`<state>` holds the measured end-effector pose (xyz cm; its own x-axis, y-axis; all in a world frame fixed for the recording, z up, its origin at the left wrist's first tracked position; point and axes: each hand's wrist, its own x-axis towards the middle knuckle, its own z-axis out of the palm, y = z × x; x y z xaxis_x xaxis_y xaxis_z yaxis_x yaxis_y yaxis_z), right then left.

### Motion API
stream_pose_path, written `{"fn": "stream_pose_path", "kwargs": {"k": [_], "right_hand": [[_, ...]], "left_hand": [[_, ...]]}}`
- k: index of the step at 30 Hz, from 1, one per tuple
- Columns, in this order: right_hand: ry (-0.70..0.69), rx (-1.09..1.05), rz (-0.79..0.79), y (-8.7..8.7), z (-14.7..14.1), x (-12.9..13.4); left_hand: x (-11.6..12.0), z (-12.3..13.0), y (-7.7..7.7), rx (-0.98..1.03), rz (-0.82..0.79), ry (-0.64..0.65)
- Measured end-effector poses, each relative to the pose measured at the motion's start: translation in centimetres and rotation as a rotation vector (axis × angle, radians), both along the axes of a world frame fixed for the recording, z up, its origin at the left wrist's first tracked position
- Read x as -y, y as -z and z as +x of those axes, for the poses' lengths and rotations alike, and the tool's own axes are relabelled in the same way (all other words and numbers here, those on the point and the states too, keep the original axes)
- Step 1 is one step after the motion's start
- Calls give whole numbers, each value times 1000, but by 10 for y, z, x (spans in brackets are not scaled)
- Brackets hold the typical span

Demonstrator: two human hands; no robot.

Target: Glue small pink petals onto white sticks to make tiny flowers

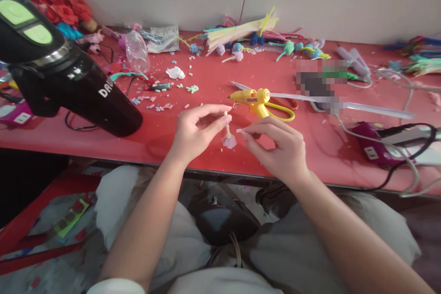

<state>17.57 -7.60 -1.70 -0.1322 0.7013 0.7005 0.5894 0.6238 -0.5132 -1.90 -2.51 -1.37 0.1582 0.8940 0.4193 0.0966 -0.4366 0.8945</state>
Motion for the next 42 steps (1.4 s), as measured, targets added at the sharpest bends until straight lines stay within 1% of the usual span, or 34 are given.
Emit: {"fn": "stream_pose_path", "kwargs": {"k": [4, 7, 15, 19, 28, 42], "right_hand": [[-60, 49, 44, 3, 0, 0], [-80, 77, 72, 5, -1, 0], [-97, 104, 109, 7, -1, -1], [-106, 108, 123, 6, -2, 0], [-59, 105, 159, 5, -3, 0], [-107, 171, 151, 11, 0, 1]], "left_hand": [[-1, 0, 0, 12, 13, -9], [-1, 1, 0, 6, 10, -10], [-1, 2, 1, 18, -4, -11], [-1, 2, 2, 21, -43, -7], [0, 3, 3, 9, -67, 10], [-2, 3, 3, 41, -32, -15]]}}
